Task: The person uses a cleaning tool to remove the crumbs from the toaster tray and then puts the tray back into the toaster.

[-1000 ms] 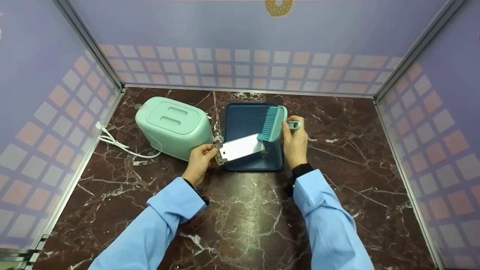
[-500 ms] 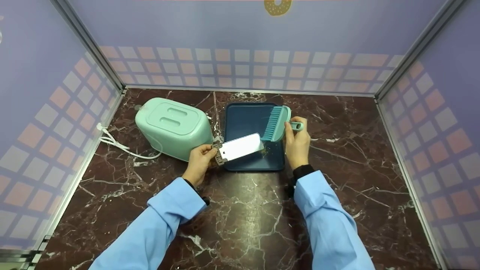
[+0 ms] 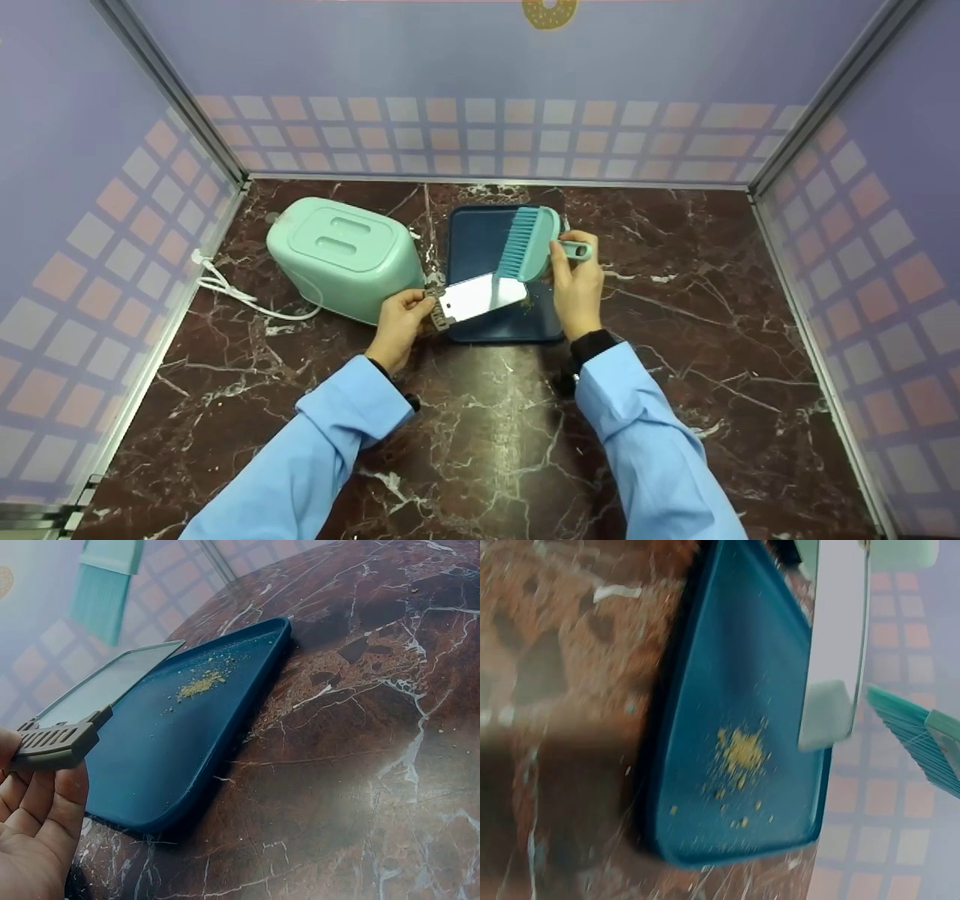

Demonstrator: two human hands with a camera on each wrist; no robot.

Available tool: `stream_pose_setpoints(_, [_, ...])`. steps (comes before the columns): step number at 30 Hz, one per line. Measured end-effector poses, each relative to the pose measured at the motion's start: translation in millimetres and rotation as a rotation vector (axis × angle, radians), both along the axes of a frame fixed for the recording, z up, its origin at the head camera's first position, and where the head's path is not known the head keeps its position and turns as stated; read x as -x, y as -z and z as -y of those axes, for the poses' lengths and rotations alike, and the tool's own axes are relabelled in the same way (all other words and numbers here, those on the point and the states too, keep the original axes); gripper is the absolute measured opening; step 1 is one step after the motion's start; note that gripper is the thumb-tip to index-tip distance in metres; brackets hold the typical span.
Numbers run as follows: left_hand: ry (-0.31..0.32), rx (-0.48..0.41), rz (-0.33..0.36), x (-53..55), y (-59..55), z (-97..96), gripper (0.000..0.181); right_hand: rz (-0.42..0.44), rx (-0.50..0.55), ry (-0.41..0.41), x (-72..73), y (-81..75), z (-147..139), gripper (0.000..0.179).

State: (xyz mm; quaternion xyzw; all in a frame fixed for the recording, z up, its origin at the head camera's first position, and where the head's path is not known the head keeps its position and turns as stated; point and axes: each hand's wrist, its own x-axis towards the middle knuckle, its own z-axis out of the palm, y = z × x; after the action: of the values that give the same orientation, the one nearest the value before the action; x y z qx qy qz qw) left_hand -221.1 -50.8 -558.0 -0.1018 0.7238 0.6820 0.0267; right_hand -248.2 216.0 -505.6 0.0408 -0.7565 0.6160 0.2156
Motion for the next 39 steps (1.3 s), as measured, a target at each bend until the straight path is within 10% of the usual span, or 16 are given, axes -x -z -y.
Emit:
stream_pose_setpoints(17, [0.014,-0.006,-0.001,-0.3,-0.4,-3.1,0.01,0.027,0.231,-0.353,-14.3,-6.8,46,0.021])
stream_pose_setpoints(39, [0.039,-0.027,-0.008,-0.7,-1.1,-4.0,0.013,0.118,-0.07,-0.25,-23.1,-27.1,22,0.025])
